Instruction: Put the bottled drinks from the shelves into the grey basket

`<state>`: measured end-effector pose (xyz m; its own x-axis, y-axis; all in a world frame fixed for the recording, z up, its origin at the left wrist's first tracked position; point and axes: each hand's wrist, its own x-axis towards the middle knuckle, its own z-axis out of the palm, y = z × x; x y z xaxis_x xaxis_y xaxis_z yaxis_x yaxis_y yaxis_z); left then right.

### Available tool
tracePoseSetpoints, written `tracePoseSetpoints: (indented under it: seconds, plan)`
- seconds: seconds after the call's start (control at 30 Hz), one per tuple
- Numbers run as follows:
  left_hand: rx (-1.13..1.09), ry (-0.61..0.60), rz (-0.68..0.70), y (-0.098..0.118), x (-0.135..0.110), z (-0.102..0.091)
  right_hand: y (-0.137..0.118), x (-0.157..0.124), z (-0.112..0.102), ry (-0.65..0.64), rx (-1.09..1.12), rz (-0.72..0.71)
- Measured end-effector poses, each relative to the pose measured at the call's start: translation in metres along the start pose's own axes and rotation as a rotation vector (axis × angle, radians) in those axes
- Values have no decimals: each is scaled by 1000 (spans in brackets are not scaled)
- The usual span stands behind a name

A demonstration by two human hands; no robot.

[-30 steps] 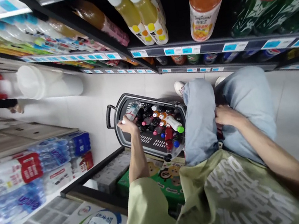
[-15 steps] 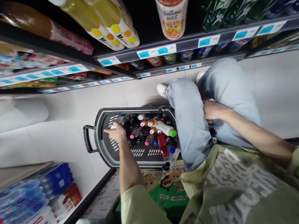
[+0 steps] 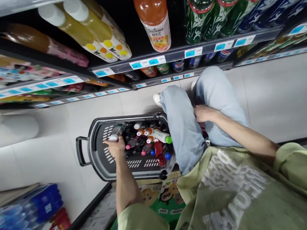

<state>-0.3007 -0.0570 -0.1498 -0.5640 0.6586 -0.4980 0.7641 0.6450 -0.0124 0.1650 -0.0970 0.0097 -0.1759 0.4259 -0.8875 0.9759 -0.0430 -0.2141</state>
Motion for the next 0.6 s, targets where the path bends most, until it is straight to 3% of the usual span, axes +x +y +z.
tracePoseSetpoints:
  seconds: [0.13,0.23,0.33,0.4,0.5,0.6]
  plan:
    - [-61,-11,-18,6,-28,-18,2,1,4,16,7,-1]
    - [-145,131,-14,7,-53,-35,2,2,6,29,16,-8]
    - [-308,266,147,9,-96,-45,0,4,8,45,39,-3]
    - [-425,256,303,15,-144,-42,0,6,10,54,52,-5]
    - [-532,100,566,34,-242,-21,1,12,15,64,79,-9]
    - [-402,-21,688,59,-332,3,1,16,20,90,109,-10]
